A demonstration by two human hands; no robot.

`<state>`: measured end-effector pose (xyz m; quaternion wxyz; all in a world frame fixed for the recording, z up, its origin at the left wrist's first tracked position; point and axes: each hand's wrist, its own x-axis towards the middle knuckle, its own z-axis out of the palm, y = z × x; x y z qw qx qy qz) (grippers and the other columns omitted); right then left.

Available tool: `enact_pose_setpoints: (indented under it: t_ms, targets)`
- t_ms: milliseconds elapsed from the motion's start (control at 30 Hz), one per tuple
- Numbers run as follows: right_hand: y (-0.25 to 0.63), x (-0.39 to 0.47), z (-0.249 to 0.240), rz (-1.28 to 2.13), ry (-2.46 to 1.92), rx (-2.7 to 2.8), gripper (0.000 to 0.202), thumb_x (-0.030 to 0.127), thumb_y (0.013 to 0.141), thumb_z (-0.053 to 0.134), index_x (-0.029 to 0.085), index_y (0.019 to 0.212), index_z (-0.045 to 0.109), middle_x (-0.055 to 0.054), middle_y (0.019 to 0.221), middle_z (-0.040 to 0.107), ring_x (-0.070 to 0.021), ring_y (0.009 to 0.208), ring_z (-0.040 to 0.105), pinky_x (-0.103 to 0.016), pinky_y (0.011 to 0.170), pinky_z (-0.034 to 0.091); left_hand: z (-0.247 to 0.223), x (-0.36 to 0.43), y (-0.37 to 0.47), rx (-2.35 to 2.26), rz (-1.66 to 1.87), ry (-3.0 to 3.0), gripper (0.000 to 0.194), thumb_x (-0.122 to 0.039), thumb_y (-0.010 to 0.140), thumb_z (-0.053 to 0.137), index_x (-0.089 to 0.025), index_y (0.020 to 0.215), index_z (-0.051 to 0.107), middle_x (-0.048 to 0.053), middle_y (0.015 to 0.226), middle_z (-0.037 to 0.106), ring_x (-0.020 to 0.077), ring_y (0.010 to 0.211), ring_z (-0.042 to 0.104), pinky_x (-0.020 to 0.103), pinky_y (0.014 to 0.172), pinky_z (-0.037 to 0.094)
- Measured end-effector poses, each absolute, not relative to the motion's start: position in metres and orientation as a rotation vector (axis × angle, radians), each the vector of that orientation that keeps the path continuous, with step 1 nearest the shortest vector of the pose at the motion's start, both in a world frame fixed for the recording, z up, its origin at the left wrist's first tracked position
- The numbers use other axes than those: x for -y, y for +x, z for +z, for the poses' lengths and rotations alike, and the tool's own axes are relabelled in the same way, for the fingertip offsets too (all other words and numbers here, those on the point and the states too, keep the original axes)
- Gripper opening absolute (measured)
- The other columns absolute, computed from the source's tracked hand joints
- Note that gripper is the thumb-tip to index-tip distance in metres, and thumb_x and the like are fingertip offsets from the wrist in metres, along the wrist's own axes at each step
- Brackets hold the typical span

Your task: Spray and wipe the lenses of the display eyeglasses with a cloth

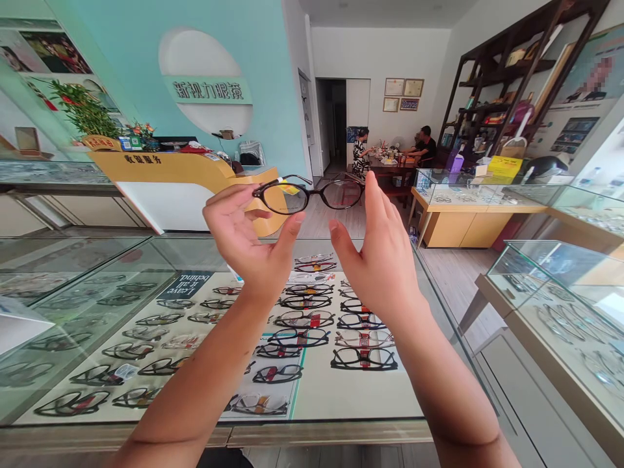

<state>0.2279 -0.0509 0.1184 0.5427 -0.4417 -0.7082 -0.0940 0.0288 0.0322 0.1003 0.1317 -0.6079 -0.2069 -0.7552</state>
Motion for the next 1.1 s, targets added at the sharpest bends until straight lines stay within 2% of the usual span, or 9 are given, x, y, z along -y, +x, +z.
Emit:
enact_pose_setpoints:
  t_ms: [200, 400, 533, 800, 933, 1100]
  targets:
    - [0.227, 0.051, 0.12, -0.206, -1.06, 1.66, 0.078, 0.039, 0.112, 0.057, 0.034, 0.185, 0.028, -0.015, 0.181, 0.051, -0.0432, 0.168, 0.05, -0.077, 0.129, 0.051, 0.098, -0.033, 0.026, 0.642, -2.174, -1.786, 0.078, -0.065, 0.087, 0.094, -0.034, 0.147, 0.055, 0.012, 0.146, 0.063, 0.0334, 0.14, 0.064, 0.044, 0.092, 0.06]
    - [0.229, 0.053, 0.12, -0.255, -1.021, 1.645, 0.077, 0.037, 0.11, 0.061, 0.036, 0.182, 0.035, -0.015, 0.172, 0.062, -0.0423, 0.158, 0.06, -0.075, 0.124, 0.057, 0.098, -0.037, 0.029, 0.587, -2.286, -1.836, 0.067, -0.06, 0.092, 0.091, -0.034, 0.144, 0.056, 0.01, 0.141, 0.063, 0.0289, 0.131, 0.069, 0.04, 0.089, 0.062]
    - [0.229, 0.056, 0.122, -0.26, -0.995, 1.63, 0.075, 0.035, 0.109, 0.061, 0.037, 0.18, 0.037, -0.015, 0.167, 0.064, -0.0407, 0.148, 0.068, -0.072, 0.117, 0.062, 0.097, -0.04, 0.033, 0.593, -2.372, -1.88, 0.067, -0.063, 0.093, 0.091, -0.035, 0.143, 0.056, 0.01, 0.142, 0.063, 0.0279, 0.13, 0.072, 0.039, 0.089, 0.064]
    - [0.229, 0.058, 0.127, -0.232, -0.933, 1.535, 0.059, 0.034, 0.113, 0.052, 0.039, 0.172, 0.052, -0.012, 0.163, 0.069, -0.0385, 0.145, 0.069, -0.069, 0.112, 0.064, 0.099, -0.044, 0.031, 0.643, -2.393, -1.915, 0.07, -0.072, 0.093, 0.086, -0.038, 0.144, 0.052, 0.01, 0.143, 0.065, 0.0289, 0.13, 0.074, 0.039, 0.087, 0.065]
    - [0.228, 0.061, 0.129, -0.224, -0.916, 1.502, 0.052, 0.038, 0.116, 0.049, 0.038, 0.166, 0.06, -0.011, 0.156, 0.072, -0.037, 0.143, 0.07, -0.066, 0.111, 0.065, 0.1, -0.044, 0.028, 0.619, -2.402, -1.915, 0.066, -0.072, 0.095, 0.083, -0.04, 0.145, 0.053, 0.01, 0.146, 0.066, 0.0262, 0.13, 0.074, 0.038, 0.089, 0.066]
    - [0.229, 0.061, 0.131, -0.196, -0.906, 1.488, 0.048, 0.045, 0.118, 0.045, 0.037, 0.162, 0.064, -0.012, 0.151, 0.074, -0.0368, 0.14, 0.071, -0.067, 0.112, 0.065, 0.1, -0.044, 0.029, 0.562, -2.425, -1.912, 0.069, -0.07, 0.093, 0.087, -0.04, 0.145, 0.054, 0.01, 0.147, 0.065, 0.028, 0.133, 0.074, 0.04, 0.092, 0.067]
